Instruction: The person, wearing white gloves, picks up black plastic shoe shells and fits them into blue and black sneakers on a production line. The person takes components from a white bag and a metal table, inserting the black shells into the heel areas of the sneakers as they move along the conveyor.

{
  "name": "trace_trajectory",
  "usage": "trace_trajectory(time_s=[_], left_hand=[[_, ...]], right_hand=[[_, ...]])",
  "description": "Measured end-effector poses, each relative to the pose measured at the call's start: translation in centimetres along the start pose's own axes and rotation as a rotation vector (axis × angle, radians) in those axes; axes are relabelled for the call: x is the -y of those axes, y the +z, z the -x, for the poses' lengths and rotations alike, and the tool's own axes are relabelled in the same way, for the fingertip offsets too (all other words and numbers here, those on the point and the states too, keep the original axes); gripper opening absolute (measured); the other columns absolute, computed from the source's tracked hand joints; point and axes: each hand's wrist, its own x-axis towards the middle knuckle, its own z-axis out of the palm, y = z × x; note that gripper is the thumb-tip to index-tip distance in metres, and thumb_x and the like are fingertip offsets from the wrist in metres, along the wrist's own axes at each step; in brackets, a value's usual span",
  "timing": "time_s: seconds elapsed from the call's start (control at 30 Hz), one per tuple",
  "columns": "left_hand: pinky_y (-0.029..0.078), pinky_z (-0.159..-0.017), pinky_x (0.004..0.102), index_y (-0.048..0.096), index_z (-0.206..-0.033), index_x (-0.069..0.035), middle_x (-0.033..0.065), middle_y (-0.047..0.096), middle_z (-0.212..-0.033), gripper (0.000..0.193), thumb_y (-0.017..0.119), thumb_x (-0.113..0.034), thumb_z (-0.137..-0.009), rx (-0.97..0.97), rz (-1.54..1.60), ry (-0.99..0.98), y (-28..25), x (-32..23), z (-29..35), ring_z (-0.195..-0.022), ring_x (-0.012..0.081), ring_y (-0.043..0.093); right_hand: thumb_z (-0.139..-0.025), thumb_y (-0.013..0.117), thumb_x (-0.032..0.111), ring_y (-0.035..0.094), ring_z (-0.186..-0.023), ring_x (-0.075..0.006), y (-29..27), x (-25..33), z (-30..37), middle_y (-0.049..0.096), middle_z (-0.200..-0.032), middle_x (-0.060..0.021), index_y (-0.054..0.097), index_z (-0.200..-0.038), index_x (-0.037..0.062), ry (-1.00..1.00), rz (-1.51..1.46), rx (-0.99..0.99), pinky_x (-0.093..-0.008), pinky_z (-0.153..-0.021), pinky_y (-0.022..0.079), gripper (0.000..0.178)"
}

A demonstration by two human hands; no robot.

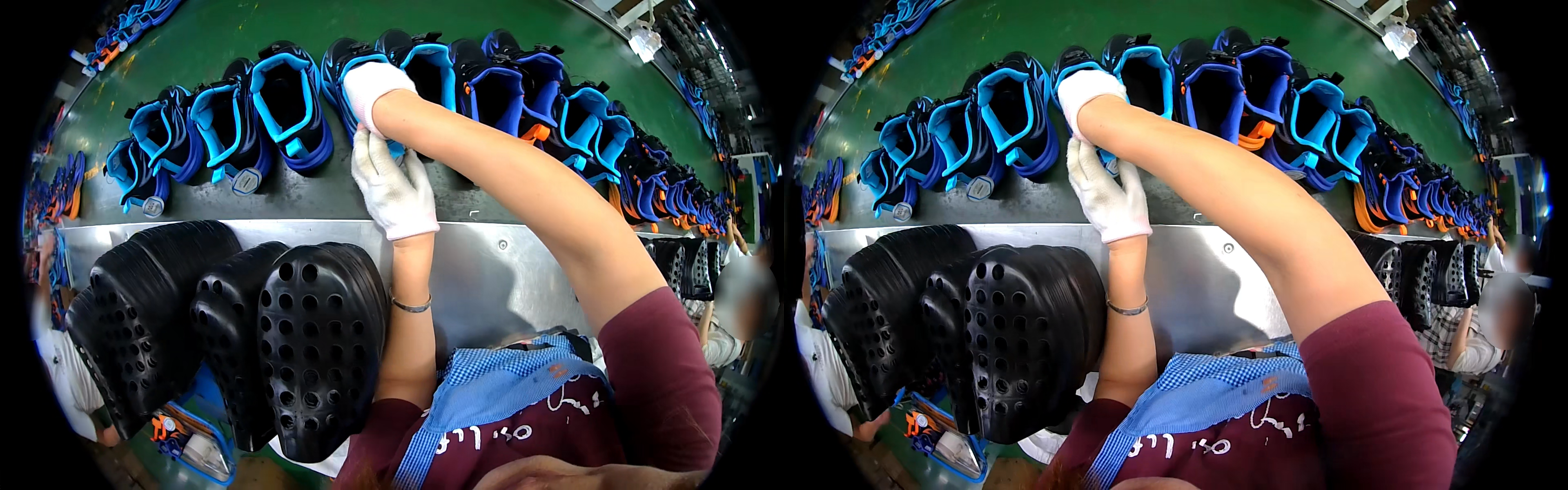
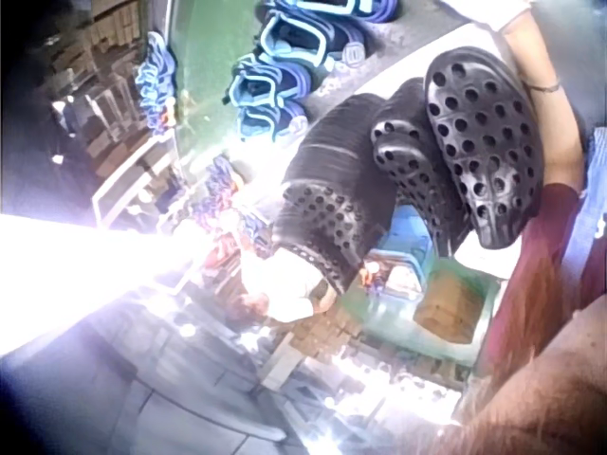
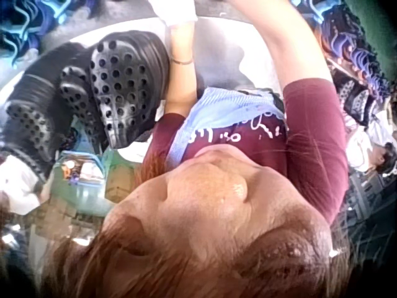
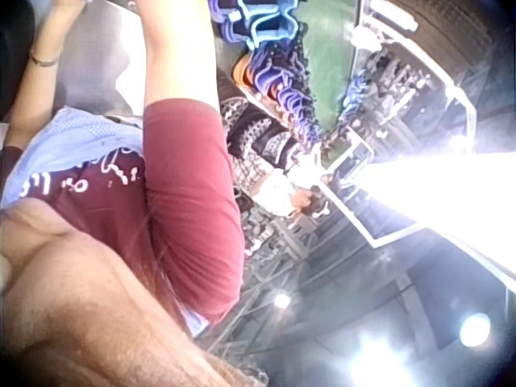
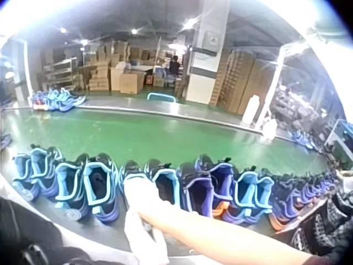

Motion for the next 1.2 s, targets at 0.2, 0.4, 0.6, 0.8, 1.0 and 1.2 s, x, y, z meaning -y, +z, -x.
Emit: trace_trajectory(time_s=[0.2,0.4,0.6,0.8,1.0,1.2], left_hand=[[0.044,-0.102,0.0470,0.051,-0.132,-0.002,0.0205,0.046,-0.140,0.055,0.069,-0.008,-0.081,-0.029,-0.019,0.010,-0.5,0.4,0.1,-0.125,0.0413,0.048],[0.042,-0.102,0.0464,0.049,-0.132,0.001,0.0222,0.050,-0.128,0.054,0.068,-0.014,-0.084,-0.206,-0.128,0.084,0.6,0.9,0.2,-0.119,0.0373,0.050],[0.051,-0.085,0.0392,0.056,-0.114,0.005,0.0189,0.060,-0.107,0.032,0.066,-0.013,-0.090,-0.128,0.137,-0.069,2.5,2.2,2.6,-0.092,0.0290,0.062],[0.050,-0.098,0.0405,0.033,-0.144,0.002,0.0258,0.049,-0.139,0.061,0.062,-0.015,-0.093,-0.045,0.225,-0.280,1.8,0.5,2.9,-0.116,0.0324,0.060],[0.040,-0.106,0.0460,0.041,-0.140,0.005,0.0258,0.050,-0.133,0.066,0.070,-0.025,-0.089,-0.269,-0.252,0.135,2.0,1.2,3.8,-0.123,0.0385,0.049],[0.033,-0.111,0.0417,0.050,-0.133,0.003,0.0179,0.052,-0.131,0.056,0.066,-0.005,-0.081,-0.106,0.151,0.215,1.7,-2.4,5.5,-0.123,0.0308,0.049]], right_hand=[[-0.087,0.058,0.032,0.068,-0.087,-0.0394,-4.0,-0.8,5.4,0.069,-0.090,-0.0236,0.070,-0.093,-0.0029,-0.204,-0.057,-0.012,-0.0425,-0.081,0.054,0.038],[-0.088,0.063,0.026,0.068,-0.086,-0.0331,-10.5,-13.1,22.4,0.069,-0.092,-0.0195,0.065,-0.115,0.0016,-0.313,0.039,-0.246,-0.0397,-0.077,0.054,0.036],[-0.094,0.062,0.014,0.068,-0.096,-0.0133,-14.6,-27.0,45.9,0.071,-0.104,-0.0099,0.063,-0.120,0.0006,0.305,0.070,-0.690,-0.0269,-0.086,0.052,0.029],[-0.093,0.063,0.030,0.069,-0.091,-0.0182,-9.4,-37.8,63.9,0.071,-0.101,-0.0096,0.065,-0.118,0.0052,0.771,0.117,-0.925,-0.0281,-0.083,0.053,0.035],[-0.085,0.069,0.032,0.062,-0.110,-0.0284,-4.6,-45.1,65.8,0.065,-0.116,-0.0167,0.059,-0.126,0.0053,0.903,0.060,-0.830,-0.0356,-0.096,0.047,0.050],[-0.089,0.070,0.020,0.057,-0.119,-0.0272,-2.5,-51.3,66.9,0.061,-0.126,-0.0172,0.052,-0.134,-0.0020,0.705,0.050,-0.718,-0.0365,-0.104,0.042,0.053]])
